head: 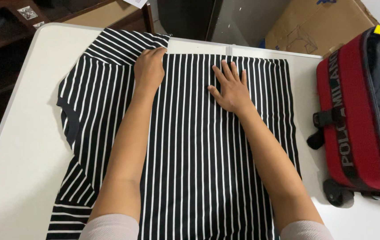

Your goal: The person removes a striped shirt from a red suitcase and lays it on a white table. They fold the shirt by hand, smoothing it out and folding it into a compact rectangle.

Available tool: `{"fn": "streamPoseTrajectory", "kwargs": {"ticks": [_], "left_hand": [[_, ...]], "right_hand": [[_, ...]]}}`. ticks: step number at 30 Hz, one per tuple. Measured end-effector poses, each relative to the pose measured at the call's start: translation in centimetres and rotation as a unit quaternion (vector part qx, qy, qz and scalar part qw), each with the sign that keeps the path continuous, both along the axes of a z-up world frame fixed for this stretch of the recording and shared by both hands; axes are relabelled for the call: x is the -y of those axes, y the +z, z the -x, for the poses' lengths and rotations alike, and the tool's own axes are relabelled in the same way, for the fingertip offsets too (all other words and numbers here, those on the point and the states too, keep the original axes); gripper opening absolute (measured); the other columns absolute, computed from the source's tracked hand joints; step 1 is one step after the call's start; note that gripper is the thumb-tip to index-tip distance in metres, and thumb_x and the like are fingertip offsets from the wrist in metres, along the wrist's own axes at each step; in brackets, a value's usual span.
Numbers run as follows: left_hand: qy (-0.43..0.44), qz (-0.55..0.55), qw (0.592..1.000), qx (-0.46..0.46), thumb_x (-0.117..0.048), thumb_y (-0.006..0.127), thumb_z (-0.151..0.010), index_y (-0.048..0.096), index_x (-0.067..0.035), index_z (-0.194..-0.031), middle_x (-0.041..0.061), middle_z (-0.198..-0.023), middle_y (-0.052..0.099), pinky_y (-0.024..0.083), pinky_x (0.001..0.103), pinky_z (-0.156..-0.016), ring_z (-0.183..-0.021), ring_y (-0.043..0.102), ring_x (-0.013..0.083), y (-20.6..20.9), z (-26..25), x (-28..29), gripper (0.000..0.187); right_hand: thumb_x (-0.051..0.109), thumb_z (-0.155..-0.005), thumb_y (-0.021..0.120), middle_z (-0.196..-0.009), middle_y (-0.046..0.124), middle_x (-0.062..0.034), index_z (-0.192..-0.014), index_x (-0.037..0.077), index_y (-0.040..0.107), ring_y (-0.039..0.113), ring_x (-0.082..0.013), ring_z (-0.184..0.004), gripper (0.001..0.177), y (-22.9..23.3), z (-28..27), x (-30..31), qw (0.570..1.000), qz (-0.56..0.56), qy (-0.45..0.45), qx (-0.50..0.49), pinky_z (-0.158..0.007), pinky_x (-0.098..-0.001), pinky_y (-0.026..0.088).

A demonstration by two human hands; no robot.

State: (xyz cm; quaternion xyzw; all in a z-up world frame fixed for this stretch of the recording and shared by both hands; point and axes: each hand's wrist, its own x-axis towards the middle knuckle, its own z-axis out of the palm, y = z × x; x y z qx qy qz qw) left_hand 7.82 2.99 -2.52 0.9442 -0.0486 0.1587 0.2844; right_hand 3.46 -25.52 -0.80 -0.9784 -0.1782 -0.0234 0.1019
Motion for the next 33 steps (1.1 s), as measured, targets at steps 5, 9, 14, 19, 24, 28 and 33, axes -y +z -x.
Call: {"fn": "streamPoseTrajectory", "kwargs": {"ticks": [5,9,14,19,24,28,33], "left_hand": [[-0.001,-0.075,0.997,0.035,-0.027,0.060,-0.100,0.062,-0.009,-0.137,0.007,-0.151,0.052,0.026,0.054,-0.120,-0.140,0.041,0.0327,-0.1,-0.4,-0.2,0.042],[-0.018,-0.105,0.994,0.013,-0.034,0.057,-0.099,0.051,-0.012,-0.147,0.009,-0.157,0.042,0.020,0.056,-0.119,-0.147,0.030,0.0349,0.5,0.0,-0.8,0.053],[-0.041,-0.072,0.996,0.033,-0.033,0.055,-0.099,0.046,-0.007,-0.152,0.013,-0.161,0.039,0.021,0.057,-0.122,-0.149,0.029,0.0365,0.8,1.4,-1.8,0.060],[0.017,-0.091,0.995,0.043,-0.032,0.063,-0.099,0.053,-0.005,-0.143,0.021,-0.154,0.042,0.020,0.065,-0.113,-0.143,0.031,0.0440,0.5,2.5,-4.8,0.053],[-0.002,-0.052,0.995,0.087,-0.027,0.064,-0.101,0.058,-0.006,-0.138,0.013,-0.152,0.052,0.029,0.059,-0.126,-0.149,0.041,0.0392,0.6,6.0,-8.4,0.043],[0.031,-0.097,0.994,0.049,-0.033,0.066,-0.095,0.055,-0.001,-0.142,0.019,-0.154,0.046,0.020,0.068,-0.119,-0.148,0.032,0.0444,1.2,8.0,-9.4,0.057],[0.044,-0.114,0.992,-0.032,-0.046,0.060,-0.095,0.045,-0.005,-0.150,0.021,-0.162,0.032,0.012,0.070,-0.117,-0.150,0.019,0.0445,1.6,10.2,-9.3,0.070]], "right_hand": [[0.060,-0.099,0.041,-0.168,0.022,-0.0143,-0.159,0.022,0.033,0.012,-0.0359,-0.156,0.071,-0.4,0.9,1.3,1.000,-0.006,0.026,0.007,-0.123,-0.0608,0.007],[0.062,-0.097,0.043,-0.167,0.022,-0.0138,-0.159,0.024,0.034,0.013,-0.0335,-0.155,0.073,0.0,0.8,3.2,1.000,-0.007,-0.004,-0.008,-0.123,-0.0578,0.007],[0.058,-0.096,0.047,-0.168,0.021,-0.0134,-0.159,0.022,0.034,0.012,-0.0322,-0.156,0.074,0.1,0.5,8.5,0.994,-0.031,-0.110,-0.002,-0.123,-0.0571,0.006],[0.057,-0.095,0.046,-0.166,0.019,-0.0107,-0.158,0.020,0.031,0.011,-0.0300,-0.153,0.074,-0.3,0.4,12.3,0.983,-0.015,-0.179,-0.027,-0.121,-0.0580,0.005],[0.038,-0.099,0.055,-0.162,0.041,-0.0130,-0.153,0.008,0.044,0.028,-0.0324,-0.154,0.062,0.5,0.4,11.8,0.985,0.017,-0.163,0.060,-0.121,-0.0687,0.011],[0.027,-0.096,0.065,-0.152,0.052,-0.0190,-0.149,0.003,0.049,0.039,-0.0374,-0.147,0.060,2.2,0.0,6.5,0.990,-0.032,-0.032,0.132,-0.121,-0.0656,0.022],[0.027,-0.094,0.067,-0.151,0.050,-0.0191,-0.147,0.004,0.048,0.036,-0.0382,-0.148,0.060,5.1,-0.5,-4.0,0.988,-0.044,0.110,0.100,-0.121,-0.0634,0.021]]}}
